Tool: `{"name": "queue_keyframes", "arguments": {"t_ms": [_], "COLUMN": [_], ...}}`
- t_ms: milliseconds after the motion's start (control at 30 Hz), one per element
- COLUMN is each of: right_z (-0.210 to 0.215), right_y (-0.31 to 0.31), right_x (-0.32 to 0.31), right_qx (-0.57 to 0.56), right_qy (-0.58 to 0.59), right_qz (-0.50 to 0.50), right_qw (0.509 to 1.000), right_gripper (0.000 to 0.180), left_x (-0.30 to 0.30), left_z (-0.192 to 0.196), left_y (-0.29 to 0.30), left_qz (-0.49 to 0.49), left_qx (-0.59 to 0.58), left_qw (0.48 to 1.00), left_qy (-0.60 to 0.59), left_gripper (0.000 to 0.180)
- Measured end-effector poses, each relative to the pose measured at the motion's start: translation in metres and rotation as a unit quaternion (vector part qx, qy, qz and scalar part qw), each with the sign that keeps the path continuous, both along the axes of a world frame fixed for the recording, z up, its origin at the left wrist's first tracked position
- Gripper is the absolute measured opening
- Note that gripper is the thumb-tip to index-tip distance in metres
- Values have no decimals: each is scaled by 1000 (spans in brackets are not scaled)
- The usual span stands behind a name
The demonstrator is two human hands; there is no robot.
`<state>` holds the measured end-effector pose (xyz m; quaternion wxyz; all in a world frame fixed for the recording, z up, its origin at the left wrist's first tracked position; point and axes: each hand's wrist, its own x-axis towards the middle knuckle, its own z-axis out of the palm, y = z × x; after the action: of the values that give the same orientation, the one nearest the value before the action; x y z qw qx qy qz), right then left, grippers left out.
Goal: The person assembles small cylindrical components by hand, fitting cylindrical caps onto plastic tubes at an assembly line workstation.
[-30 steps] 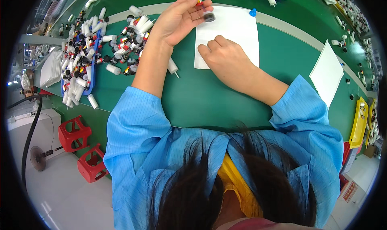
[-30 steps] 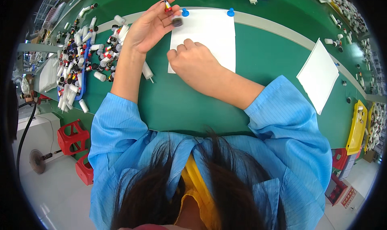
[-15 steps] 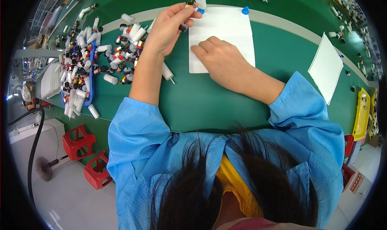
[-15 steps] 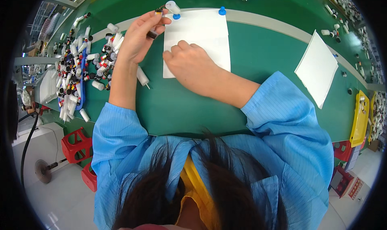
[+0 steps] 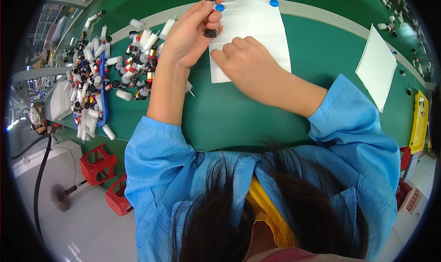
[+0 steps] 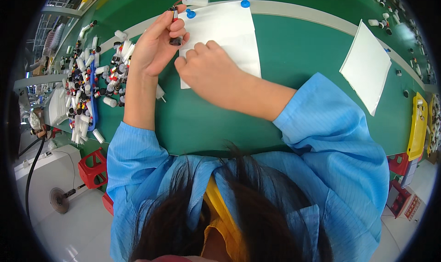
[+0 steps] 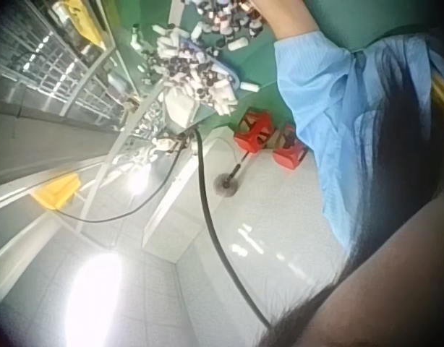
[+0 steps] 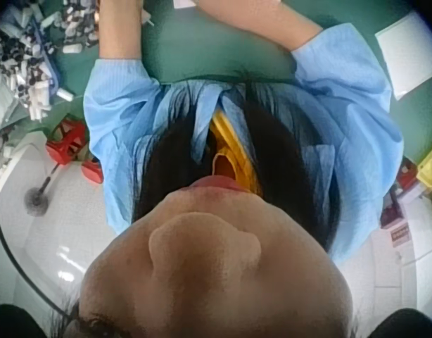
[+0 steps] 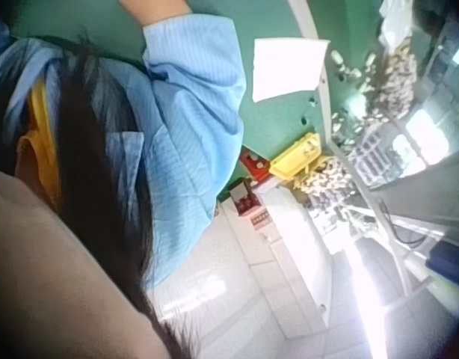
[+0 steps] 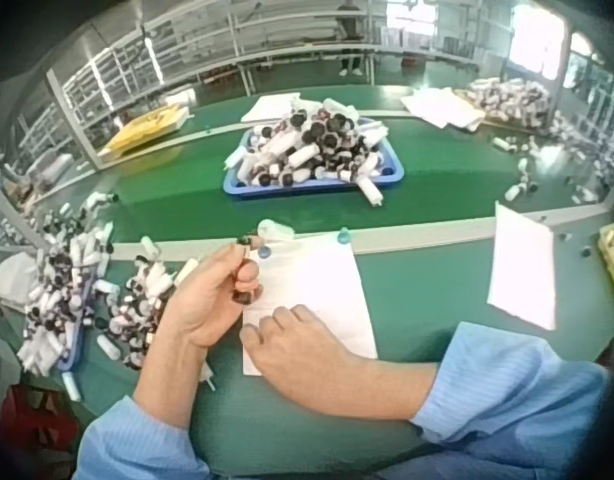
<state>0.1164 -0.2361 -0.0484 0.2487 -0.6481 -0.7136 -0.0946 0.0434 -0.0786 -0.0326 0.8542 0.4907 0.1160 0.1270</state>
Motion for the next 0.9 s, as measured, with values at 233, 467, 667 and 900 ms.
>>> {"name": "queue_keyframes", "arguments": {"t_ms": [233, 467, 667, 900], "right_z": [4, 66, 53, 45], "right_y": [5, 3, 26, 27], "right_x": [10, 26, 69, 68], "right_qx": [-4, 180, 80, 18], "right_qy": [94, 275, 560, 650], "right_qz": [32, 80, -73, -32], "right_qw": [995, 941, 821, 759], "right_gripper": [23, 25, 69, 72], "left_x": [1, -2, 4, 4], "left_z": [4, 12, 4, -1], "left_y": [-11, -22, -31, -36], "left_qz": [49, 122, 104, 206], "left_qx": [-39, 55, 424, 694], "left_qw": [998, 990, 899, 690], "left_qy": [-25, 37, 43, 33], "left_gripper": [26, 25, 24, 22]}}
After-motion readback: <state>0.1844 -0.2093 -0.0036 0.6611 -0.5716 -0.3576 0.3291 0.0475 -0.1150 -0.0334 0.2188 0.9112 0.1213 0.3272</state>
